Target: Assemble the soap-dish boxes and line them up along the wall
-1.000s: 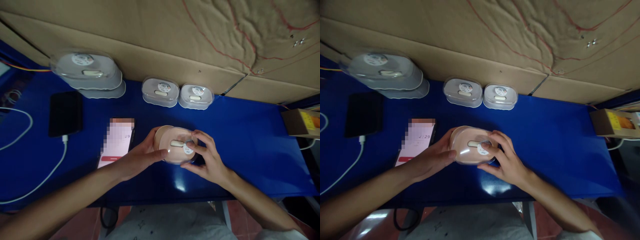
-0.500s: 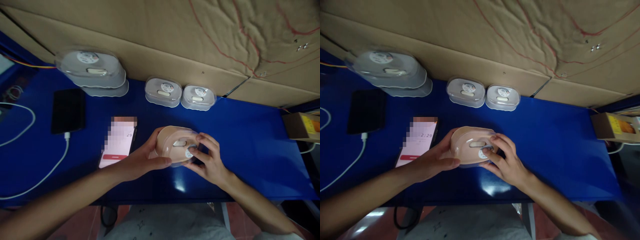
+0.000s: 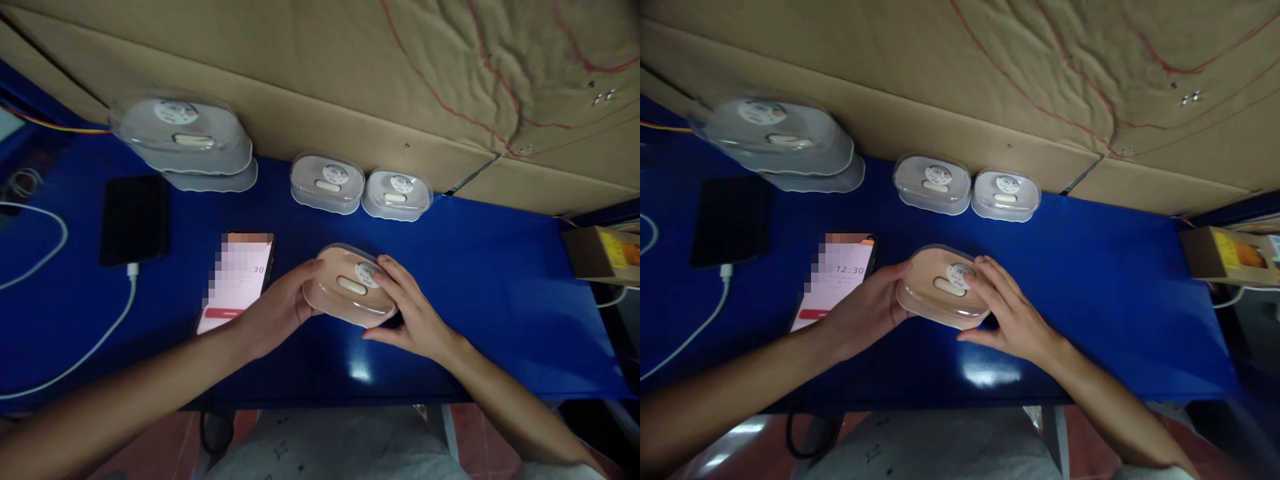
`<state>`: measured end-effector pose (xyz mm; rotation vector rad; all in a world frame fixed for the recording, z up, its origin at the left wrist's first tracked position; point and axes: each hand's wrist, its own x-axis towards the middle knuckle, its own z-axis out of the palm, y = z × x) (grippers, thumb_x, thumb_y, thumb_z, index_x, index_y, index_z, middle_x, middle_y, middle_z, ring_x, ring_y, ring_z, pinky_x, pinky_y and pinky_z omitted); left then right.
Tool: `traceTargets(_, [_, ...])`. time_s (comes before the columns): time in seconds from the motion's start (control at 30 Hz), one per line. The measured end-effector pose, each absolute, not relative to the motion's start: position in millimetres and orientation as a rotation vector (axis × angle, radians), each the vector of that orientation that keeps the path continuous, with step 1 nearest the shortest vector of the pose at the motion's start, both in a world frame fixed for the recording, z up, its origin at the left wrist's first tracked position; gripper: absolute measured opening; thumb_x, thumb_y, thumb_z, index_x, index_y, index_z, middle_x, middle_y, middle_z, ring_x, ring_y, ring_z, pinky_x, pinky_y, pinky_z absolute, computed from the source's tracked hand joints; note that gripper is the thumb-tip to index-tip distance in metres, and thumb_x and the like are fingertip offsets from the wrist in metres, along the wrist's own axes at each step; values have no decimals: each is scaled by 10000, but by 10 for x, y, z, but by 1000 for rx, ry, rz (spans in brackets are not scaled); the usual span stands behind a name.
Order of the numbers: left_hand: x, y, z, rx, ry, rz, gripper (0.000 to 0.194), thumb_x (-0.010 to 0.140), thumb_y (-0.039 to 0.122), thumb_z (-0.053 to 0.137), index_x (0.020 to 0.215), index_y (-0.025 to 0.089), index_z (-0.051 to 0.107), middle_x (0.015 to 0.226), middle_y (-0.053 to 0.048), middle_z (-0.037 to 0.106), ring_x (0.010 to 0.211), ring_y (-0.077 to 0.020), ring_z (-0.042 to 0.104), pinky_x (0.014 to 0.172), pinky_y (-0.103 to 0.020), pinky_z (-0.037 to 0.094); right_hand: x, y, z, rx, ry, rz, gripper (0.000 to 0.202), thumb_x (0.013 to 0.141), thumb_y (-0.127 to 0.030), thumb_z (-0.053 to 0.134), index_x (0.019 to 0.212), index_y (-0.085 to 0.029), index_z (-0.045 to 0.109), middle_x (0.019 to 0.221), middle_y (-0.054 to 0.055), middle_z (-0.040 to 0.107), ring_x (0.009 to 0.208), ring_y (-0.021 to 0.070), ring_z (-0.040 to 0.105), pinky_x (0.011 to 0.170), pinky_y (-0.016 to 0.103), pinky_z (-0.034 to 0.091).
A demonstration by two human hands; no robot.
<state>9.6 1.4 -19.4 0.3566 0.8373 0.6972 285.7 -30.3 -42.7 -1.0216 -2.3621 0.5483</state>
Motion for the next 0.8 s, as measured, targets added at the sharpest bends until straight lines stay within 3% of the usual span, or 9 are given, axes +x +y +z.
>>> traceTargets(0.23, [101,45,-148,327,831,651,309,1038,413,664,1204,194,804,1116,-92,833,1114,-263,739,789,-288,628,2850,-313,-347,-1017,-2341,522,1040,921,-524,840,1744,-345,230,1712,129,464,1597,383,437,1272,664,460])
traceTargets(0.4, [85,45,-173,339,835,641,304,1015,456,708,1164,212,813,1151,-81,838,1080,-239,754,783,-267,626,2839,-326,-342,-1019,-2344,477,1045,921,-507,847,1746,-330,230,1714,135,462,1593,376,448,1270,650,470])
traceTargets(0.63, [77,79,-177,512,923,715,317,1038,448,697,1226,199,756,1183,-98,814,1187,-263,740,1037,-370,582,3007,-162,-312,-1017,-2397,436,964,959,-443,820,1737,-329,262,1724,130,452,1613,366,414,1270,636,460])
traceTargets(0.8, [21,175,-164,817,1052,802,462,1020,443,724,1431,256,628,1532,-111,649,1409,-277,639,1261,-439,421,3318,-4,-177,-1218,-2428,377,773,995,-405,770,1673,-367,401,1695,95,506,1593,369,443,1247,679,437])
